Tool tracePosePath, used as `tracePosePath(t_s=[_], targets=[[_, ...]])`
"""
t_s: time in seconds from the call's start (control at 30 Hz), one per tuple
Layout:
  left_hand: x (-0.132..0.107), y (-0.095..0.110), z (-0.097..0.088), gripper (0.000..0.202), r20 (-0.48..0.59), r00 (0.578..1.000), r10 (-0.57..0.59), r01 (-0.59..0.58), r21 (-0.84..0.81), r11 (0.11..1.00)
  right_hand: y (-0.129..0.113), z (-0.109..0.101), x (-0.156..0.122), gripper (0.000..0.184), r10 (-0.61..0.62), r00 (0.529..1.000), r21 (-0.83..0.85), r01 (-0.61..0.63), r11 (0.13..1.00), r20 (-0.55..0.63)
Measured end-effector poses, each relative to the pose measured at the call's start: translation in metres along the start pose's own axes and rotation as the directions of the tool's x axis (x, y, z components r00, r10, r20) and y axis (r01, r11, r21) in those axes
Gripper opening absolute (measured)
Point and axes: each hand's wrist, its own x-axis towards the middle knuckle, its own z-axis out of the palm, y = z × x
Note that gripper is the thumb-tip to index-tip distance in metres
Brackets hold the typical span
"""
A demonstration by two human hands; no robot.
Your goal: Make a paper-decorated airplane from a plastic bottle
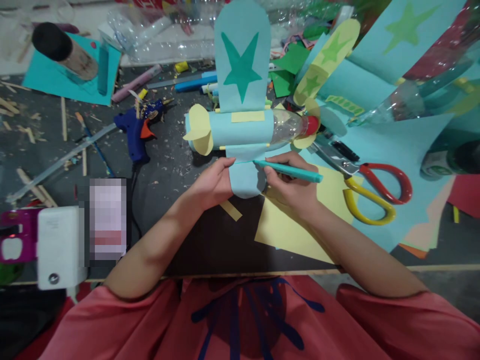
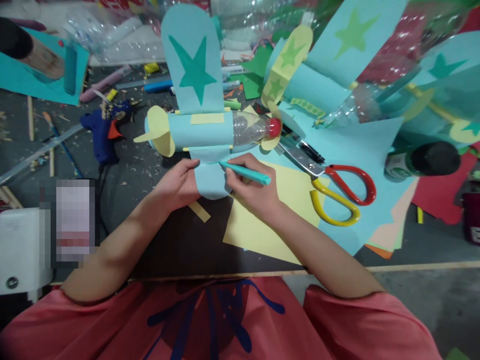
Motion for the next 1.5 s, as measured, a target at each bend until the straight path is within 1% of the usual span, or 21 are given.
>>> tracePosePath(t_s=[0.13,0.23,0.33,0.43,0.47,0.6,0.7,0.73,0.8,0.9,0.97,1.07,1.2,1.37,1.5], targets=[[0.000,0.000,-0.001,0.057,0.003,1.000,-0.007,0.007,0.002,1.000,0.000,-0.001,0.002,0.006,0.000,0.999,-0.027,-0.001,1.000,-0.033],[0.000,0.001,0.001,0.056,-0.010,1.000,-0.013,0.013,-0.005,1.000,0.001,-0.002,0.003,0.005,-0.007,0.999,-0.007,0.007,1.000,-0.040],[0.000,0.001,0.001,0.055,-0.014,1.000,-0.026,0.026,-0.021,0.999,0.004,-0.005,0.001,0.005,-0.049,0.996,0.041,0.052,0.998,-0.069],[0.000,0.001,-0.001,0.055,0.002,0.999,-0.043,0.043,-0.042,0.998,0.009,-0.009,-0.001,0.002,-0.103,0.987,0.097,0.115,0.989,-0.120],[0.001,0.001,-0.002,0.056,0.010,0.999,-0.044,0.044,-0.049,0.998,0.011,-0.010,-0.001,0.004,-0.106,0.987,0.114,0.120,0.986,-0.125],[0.001,0.000,-0.005,0.059,0.026,0.999,-0.021,0.023,-0.056,0.998,0.014,-0.010,0.001,0.015,-0.117,0.990,0.121,0.125,0.985,-0.076],[0.000,0.000,-0.005,0.057,0.019,1.000,-0.007,0.008,-0.047,0.999,0.010,-0.011,0.005,0.013,-0.136,0.989,0.121,0.142,0.983,-0.056],[-0.001,0.000,-0.004,0.056,0.019,1.000,-0.004,0.005,-0.046,0.999,0.008,-0.012,0.007,0.012,-0.122,0.991,0.127,0.128,0.984,-0.052],[-0.002,0.000,-0.003,0.054,0.023,1.000,0.002,-0.001,-0.049,0.999,0.001,-0.015,0.010,0.011,-0.060,0.998,0.130,0.063,0.990,-0.026],[-0.002,0.000,-0.002,0.053,0.019,1.000,0.001,0.001,-0.054,0.999,-0.006,-0.020,0.011,0.012,0.031,0.999,0.119,-0.036,0.992,0.044],[-0.001,0.000,-0.002,0.052,0.017,1.000,0.004,-0.003,-0.050,0.999,-0.007,-0.020,0.009,0.009,0.048,0.996,0.128,-0.056,0.990,0.069],[0.002,0.001,-0.004,0.052,0.019,1.000,-0.012,0.013,-0.049,0.999,-0.004,-0.016,0.002,0.007,0.013,0.999,0.137,-0.019,0.990,0.049],[0.004,0.001,-0.007,0.053,0.053,0.997,-0.052,0.055,-0.065,0.996,0.002,-0.012,-0.005,0.006,-0.029,0.999,0.059,0.027,0.998,0.035],[0.002,0.000,-0.005,0.053,0.033,0.999,-0.018,0.019,-0.038,0.999,0.003,-0.012,-0.004,0.007,-0.076,0.995,0.014,0.075,0.997,0.070],[0.003,0.001,-0.005,0.053,0.068,0.997,-0.029,0.033,-0.064,0.997,0.002,-0.012,-0.004,0.006,-0.059,0.996,0.018,0.057,0.998,0.072]])
